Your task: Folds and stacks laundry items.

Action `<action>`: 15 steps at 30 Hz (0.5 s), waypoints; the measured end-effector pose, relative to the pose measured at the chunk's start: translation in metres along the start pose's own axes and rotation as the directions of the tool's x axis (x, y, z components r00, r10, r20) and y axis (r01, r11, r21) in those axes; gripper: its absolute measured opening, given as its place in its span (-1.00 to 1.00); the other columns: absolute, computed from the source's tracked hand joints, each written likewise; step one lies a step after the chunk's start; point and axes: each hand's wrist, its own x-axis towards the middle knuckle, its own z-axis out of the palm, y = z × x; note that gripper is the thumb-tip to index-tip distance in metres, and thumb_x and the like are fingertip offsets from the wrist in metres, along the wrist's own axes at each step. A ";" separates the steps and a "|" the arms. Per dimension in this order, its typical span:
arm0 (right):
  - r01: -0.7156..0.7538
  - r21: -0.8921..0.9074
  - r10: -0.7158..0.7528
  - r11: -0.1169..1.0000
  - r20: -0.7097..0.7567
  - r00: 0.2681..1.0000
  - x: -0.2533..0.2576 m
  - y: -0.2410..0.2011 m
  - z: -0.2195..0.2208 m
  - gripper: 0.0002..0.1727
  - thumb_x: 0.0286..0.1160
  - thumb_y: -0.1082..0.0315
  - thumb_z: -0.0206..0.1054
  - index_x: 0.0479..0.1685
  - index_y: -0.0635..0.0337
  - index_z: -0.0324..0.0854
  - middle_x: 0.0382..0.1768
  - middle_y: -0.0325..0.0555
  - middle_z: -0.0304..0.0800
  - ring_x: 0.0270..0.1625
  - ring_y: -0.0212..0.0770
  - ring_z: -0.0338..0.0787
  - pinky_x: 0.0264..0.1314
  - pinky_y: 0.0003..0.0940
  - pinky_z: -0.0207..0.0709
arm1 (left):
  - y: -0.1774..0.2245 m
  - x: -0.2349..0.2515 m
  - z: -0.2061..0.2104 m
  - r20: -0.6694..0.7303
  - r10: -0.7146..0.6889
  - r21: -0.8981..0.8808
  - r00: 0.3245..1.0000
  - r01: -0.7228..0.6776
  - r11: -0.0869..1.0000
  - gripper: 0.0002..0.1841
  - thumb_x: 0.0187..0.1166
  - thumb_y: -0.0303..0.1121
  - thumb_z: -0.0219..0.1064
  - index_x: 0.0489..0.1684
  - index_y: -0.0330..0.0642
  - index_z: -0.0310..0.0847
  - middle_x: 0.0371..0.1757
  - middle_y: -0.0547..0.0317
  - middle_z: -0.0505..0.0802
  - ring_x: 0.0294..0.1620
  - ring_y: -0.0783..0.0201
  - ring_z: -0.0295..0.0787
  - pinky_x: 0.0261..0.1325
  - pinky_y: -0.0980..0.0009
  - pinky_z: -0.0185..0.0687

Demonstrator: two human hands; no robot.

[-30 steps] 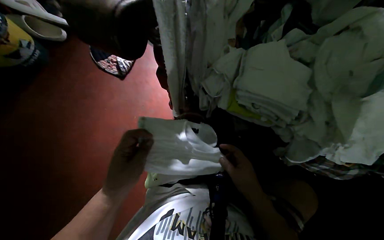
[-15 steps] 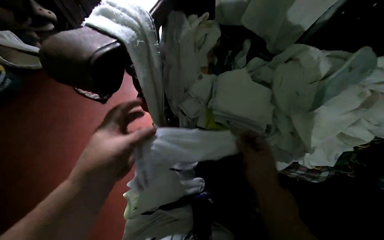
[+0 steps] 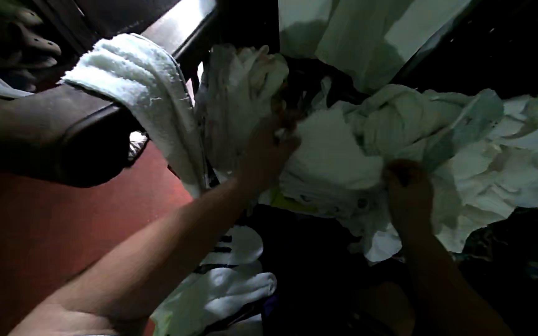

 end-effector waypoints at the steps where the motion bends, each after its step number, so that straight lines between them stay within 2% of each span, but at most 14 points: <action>1: -0.036 -0.046 0.037 0.998 0.033 0.999 -0.003 0.011 0.010 -0.67 0.72 0.29 0.26 0.31 0.25 0.60 0.07 0.11 0.79 0.02 -0.06 0.80 0.14 0.02 0.69 | -0.017 -0.006 0.009 0.033 -0.076 0.004 0.997 0.076 0.997 -0.60 0.67 -0.37 0.33 0.47 -0.05 0.57 0.43 0.08 0.69 0.31 0.29 0.70 0.27 0.28 0.71; 3: -0.077 -0.086 0.084 0.993 0.079 0.993 -0.011 0.023 0.020 -0.70 0.73 0.28 0.26 0.30 0.19 0.62 0.08 0.08 0.80 0.02 -0.08 0.80 0.14 0.00 0.67 | -0.035 -0.016 0.018 0.053 -0.152 0.011 0.987 0.152 0.988 -0.64 0.67 -0.38 0.34 0.42 -0.04 0.60 0.42 0.08 0.69 0.19 0.30 0.75 0.16 0.31 0.75; 5: -0.054 -0.096 0.057 0.994 0.033 0.998 -0.022 0.022 0.020 -0.66 0.72 0.25 0.26 0.36 0.14 0.62 0.20 0.11 0.73 0.09 -0.05 0.78 0.15 0.01 0.67 | -0.036 -0.021 0.016 0.032 -0.109 0.073 0.993 0.107 0.992 -0.67 0.68 -0.35 0.33 0.38 -0.03 0.64 0.39 0.04 0.66 0.11 0.30 0.73 0.08 0.36 0.74; 7: 0.114 -0.159 -0.127 0.981 -0.074 0.989 -0.033 0.010 0.018 -0.66 0.71 0.28 0.23 0.37 0.15 0.63 0.34 0.20 0.61 0.24 0.06 0.71 0.21 0.02 0.65 | -0.029 -0.021 0.010 -0.026 0.066 0.229 0.997 -0.058 0.972 -0.71 0.70 -0.31 0.30 0.31 -0.02 0.70 0.36 -0.02 0.66 0.20 0.24 0.68 0.12 0.34 0.69; 8: 0.250 -0.191 -0.274 0.949 -0.113 0.955 -0.036 0.002 0.020 -0.67 0.71 0.32 0.21 0.33 0.20 0.64 0.34 0.26 0.60 0.31 0.14 0.66 0.28 0.04 0.61 | -0.024 -0.019 0.010 -0.035 0.169 0.287 0.985 -0.152 0.946 -0.72 0.71 -0.32 0.27 0.29 -0.05 0.72 0.38 -0.06 0.67 0.31 0.14 0.63 0.25 0.23 0.63; 10: 0.484 -0.238 -0.515 0.842 -0.092 0.852 -0.033 -0.013 0.032 -0.68 0.68 0.39 0.16 0.27 0.22 0.69 0.33 0.24 0.66 0.41 0.21 0.62 0.42 0.09 0.53 | -0.013 -0.007 0.018 0.020 0.316 0.357 0.948 -0.302 0.884 -0.71 0.73 -0.38 0.18 0.28 -0.09 0.74 0.39 -0.02 0.73 0.48 0.07 0.60 0.49 0.12 0.55; 12: 0.583 -0.294 -0.600 0.758 0.037 0.799 -0.019 -0.021 0.049 -0.62 0.71 0.33 0.11 0.38 0.10 0.68 0.45 0.11 0.67 0.55 0.19 0.58 0.60 0.18 0.38 | -0.012 0.009 0.038 0.139 0.328 0.441 0.934 -0.355 0.824 -0.66 0.77 -0.32 0.14 0.37 -0.02 0.72 0.50 0.06 0.72 0.64 -0.05 0.47 0.63 -0.13 0.35; 14: 0.517 -0.330 -0.482 0.789 0.189 0.856 -0.002 -0.010 0.065 -0.48 0.83 0.13 0.00 0.68 0.02 0.45 0.70 0.03 0.43 0.78 0.17 0.30 0.79 0.25 0.08 | -0.020 0.024 0.059 0.285 0.152 0.565 0.946 -0.294 0.771 -0.53 0.82 -0.02 0.04 0.66 0.21 0.49 0.77 0.12 0.45 0.84 -0.26 0.07 0.69 -0.50 -0.13; 15: 0.442 -0.314 -0.384 0.840 0.231 0.894 0.005 0.004 0.072 -0.42 0.86 0.04 -0.06 0.77 0.00 0.33 0.77 0.03 0.31 0.83 0.17 0.19 0.81 0.26 0.01 | -0.024 0.029 0.069 0.336 0.057 0.618 0.940 -0.265 0.740 -0.46 0.81 0.12 -0.02 0.74 0.31 0.38 0.84 0.15 0.32 0.87 -0.32 -0.08 0.65 -0.60 -0.27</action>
